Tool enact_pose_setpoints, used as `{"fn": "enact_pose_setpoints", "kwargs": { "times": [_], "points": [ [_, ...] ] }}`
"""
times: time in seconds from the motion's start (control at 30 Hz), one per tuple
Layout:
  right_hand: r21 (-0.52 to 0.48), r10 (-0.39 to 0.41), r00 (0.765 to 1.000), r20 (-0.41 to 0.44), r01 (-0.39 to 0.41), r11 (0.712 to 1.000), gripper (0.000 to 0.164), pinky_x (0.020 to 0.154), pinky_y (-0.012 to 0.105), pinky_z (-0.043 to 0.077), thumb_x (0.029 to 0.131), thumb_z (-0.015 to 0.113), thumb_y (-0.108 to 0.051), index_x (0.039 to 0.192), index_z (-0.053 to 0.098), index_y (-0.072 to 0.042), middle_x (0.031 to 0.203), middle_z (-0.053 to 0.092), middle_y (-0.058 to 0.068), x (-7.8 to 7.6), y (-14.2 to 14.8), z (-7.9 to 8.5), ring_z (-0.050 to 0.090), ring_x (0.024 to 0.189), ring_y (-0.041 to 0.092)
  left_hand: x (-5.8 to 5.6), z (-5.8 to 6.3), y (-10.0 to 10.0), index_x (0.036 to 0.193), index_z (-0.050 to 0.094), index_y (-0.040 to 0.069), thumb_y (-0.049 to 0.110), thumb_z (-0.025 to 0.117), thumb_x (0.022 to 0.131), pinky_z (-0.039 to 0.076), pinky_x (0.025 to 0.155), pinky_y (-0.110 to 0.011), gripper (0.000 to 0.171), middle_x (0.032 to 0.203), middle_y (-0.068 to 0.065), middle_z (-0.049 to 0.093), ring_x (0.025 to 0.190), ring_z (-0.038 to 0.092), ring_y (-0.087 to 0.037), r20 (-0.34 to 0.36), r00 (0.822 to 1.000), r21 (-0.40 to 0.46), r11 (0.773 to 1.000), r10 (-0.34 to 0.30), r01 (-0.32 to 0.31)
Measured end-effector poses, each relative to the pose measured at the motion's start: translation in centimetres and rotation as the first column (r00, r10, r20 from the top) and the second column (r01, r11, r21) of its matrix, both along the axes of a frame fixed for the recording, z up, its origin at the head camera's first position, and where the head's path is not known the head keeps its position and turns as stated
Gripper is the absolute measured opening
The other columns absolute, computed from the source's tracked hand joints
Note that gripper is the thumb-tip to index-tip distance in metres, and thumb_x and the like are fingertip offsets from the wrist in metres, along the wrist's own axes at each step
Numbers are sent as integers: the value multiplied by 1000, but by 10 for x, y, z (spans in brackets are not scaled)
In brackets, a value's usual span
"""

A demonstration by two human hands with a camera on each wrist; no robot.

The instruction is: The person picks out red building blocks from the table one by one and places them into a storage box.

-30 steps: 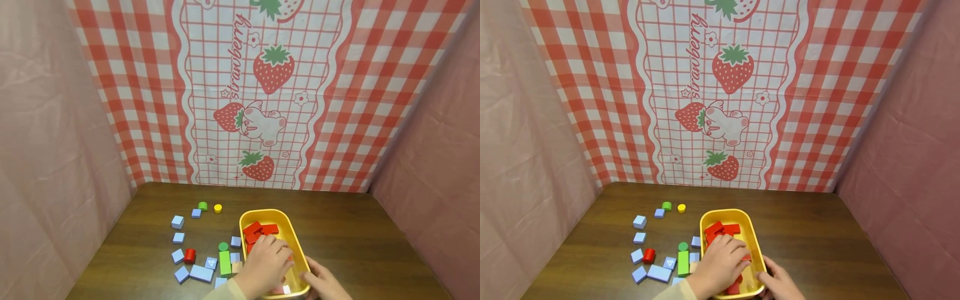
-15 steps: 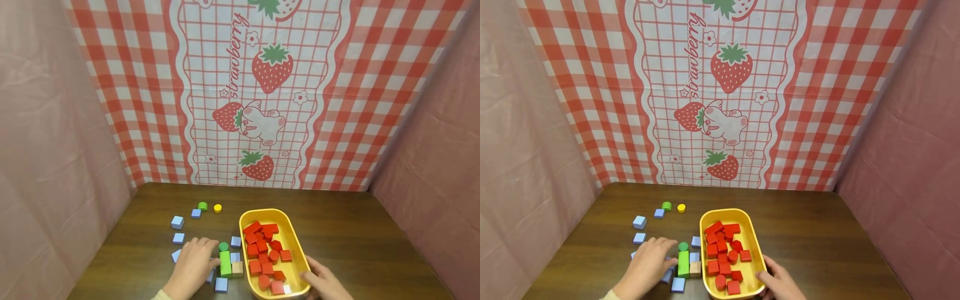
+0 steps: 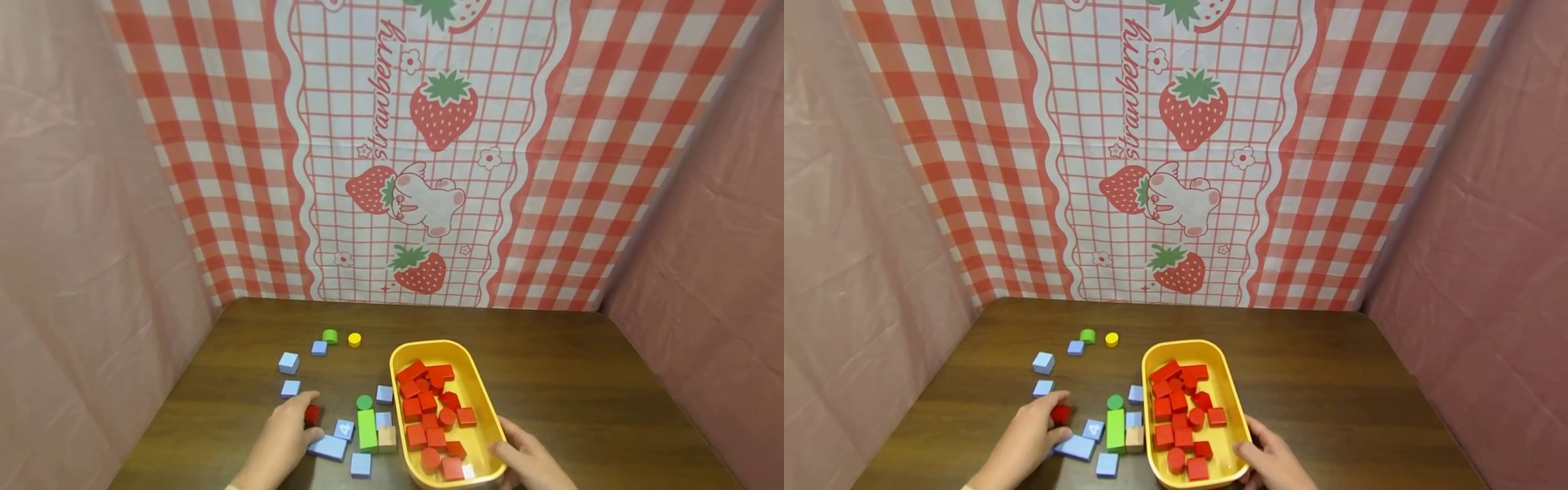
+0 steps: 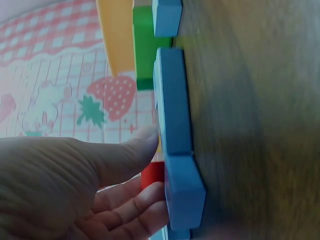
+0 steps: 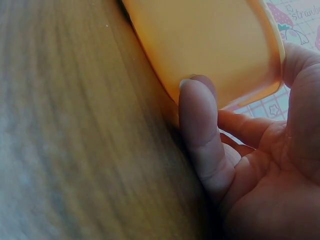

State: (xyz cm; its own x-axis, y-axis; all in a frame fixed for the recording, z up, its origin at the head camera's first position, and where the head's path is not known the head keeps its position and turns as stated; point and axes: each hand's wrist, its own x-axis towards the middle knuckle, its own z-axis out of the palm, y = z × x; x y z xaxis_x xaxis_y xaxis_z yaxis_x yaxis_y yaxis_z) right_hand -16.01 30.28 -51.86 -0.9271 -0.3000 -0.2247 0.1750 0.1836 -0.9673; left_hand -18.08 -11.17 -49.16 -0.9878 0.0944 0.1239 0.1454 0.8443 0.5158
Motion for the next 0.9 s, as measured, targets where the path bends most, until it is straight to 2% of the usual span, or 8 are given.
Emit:
{"fn": "enact_pose_setpoints", "kwargs": {
  "times": [0.1, 0.2, 0.27, 0.4, 0.53, 0.7, 0.8, 0.9],
  "points": [
    [1, 1, 1000, -7, -1, 1000, 70, 48, 30, 55, 97, 55, -14, 149, 17, 14, 94, 68, 19, 0, 0, 0, 62, 57, 29, -2, -3, -5, 119, 63, -3, 2, 84, 73, 54, 80, -51, 51, 106, -20, 68, 93, 63, -32, -72, 997, 36, 999, 23, -20],
    [4, 3, 1000, -16, -3, 1000, 71, 48, 31, 55, 97, 56, -14, 149, 17, 15, 94, 68, 20, 0, 0, 1, 62, 57, 30, -4, -8, -9, 115, 65, -3, -9, 79, 71, 55, 78, -51, 46, 102, -21, 70, 89, 65, -33, -179, 983, 36, 999, 29, -23],
    [6, 3, 1000, -18, -3, 1000, 71, 48, 31, 55, 97, 56, -14, 149, 16, 15, 94, 67, 19, 0, 0, 0, 62, 57, 30, -5, -10, -9, 113, 66, -3, -13, 75, 69, 55, 79, -51, 46, 104, -20, 70, 91, 64, -35, -216, 976, 22, 999, 32, -28],
    [8, 5, 1000, -16, -5, 1000, 70, 48, 30, 55, 98, 55, -13, 149, 18, 15, 94, 67, 19, 0, 0, 0, 61, 57, 29, -6, -13, -10, 114, 66, -1, -13, 72, 71, 53, 81, -52, 45, 107, -20, 68, 95, 63, -35, -212, 976, -14, 999, 48, -52],
    [0, 6, 1000, -7, -6, 1000, 69, 48, 30, 55, 98, 55, -13, 149, 18, 14, 95, 67, 19, 0, 0, -1, 61, 57, 29, -5, -13, -10, 115, 67, 2, -6, 78, 73, 53, 80, -53, 44, 111, -18, 68, 97, 63, -34, -188, 980, -61, 995, 65, -77],
    [1, -1, 1000, 14, 1, 1000, 69, 48, 30, 55, 98, 55, -14, 150, 17, 13, 94, 67, 18, 0, 0, -1, 61, 57, 29, -1, -5, -6, 117, 67, 7, 8, 85, 73, 52, 77, -50, 47, 108, -11, 70, 91, 61, -31, -212, 976, -101, 992, 52, -75],
    [21, -2, 1000, 19, 2, 1000, 70, 48, 30, 55, 98, 55, -16, 150, 18, 13, 93, 68, 18, -1, 0, 0, 61, 57, 29, 3, 3, 2, 114, 68, 9, 8, 85, 72, 51, 77, -47, 45, 104, -8, 71, 89, 59, -27, -304, 953, -67, 997, 8, -30],
    [38, 2, 1000, 11, -2, 999, 71, 48, 30, 55, 97, 56, -17, 149, 19, 13, 92, 68, 18, -1, 1, 1, 61, 56, 29, 7, 9, 17, 111, 70, 10, 6, 84, 72, 52, 78, -43, 42, 103, -4, 69, 91, 58, -21, -382, 922, -1, 998, -53, 58]
  ]
}}
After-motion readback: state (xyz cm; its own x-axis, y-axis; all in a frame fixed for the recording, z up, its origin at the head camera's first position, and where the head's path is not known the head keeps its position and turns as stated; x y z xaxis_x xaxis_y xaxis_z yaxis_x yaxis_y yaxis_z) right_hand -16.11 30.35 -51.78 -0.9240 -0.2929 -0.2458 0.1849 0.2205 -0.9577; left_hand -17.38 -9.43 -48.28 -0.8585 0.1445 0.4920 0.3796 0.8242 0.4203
